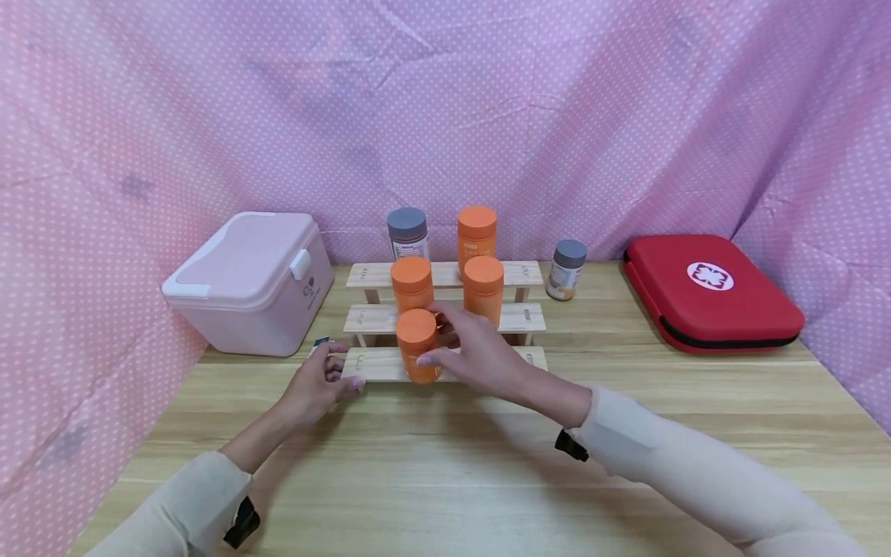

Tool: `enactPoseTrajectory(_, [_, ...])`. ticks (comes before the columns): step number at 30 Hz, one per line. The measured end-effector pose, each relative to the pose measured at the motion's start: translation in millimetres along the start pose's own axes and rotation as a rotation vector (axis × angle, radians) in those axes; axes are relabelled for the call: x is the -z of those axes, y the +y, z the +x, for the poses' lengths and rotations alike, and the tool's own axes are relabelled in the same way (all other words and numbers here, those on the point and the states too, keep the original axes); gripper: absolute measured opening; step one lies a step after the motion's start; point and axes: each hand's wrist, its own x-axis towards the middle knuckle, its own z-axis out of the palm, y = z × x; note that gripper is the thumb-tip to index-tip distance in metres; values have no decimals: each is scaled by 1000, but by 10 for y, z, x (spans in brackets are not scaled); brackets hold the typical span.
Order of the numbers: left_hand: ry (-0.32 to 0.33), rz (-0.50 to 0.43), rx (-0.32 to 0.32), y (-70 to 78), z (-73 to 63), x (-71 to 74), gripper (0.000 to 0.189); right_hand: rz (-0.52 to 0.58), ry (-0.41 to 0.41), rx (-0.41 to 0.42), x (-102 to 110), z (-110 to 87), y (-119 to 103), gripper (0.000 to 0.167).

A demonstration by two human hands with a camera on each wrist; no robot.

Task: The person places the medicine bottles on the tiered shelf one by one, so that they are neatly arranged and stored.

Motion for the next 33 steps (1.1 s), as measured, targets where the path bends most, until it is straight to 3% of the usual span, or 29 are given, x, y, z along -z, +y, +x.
enactPoseTrajectory(9, [-3,2,18,-14,5,7,57,-103,30,15,331,-355,111,58])
enactPoseTrajectory(15, [-7,16,21,-10,-2,10,57,-170,35,-36,534,-585,172,53])
enactPoseTrajectory(23, [-7,35,10,-8,5,11,58,-195,122,-77,870,-858,342,46])
enactPoseTrajectory(33, [-1,41,17,-11,8,5,57,-233,226,-224,1319,-983,588,48])
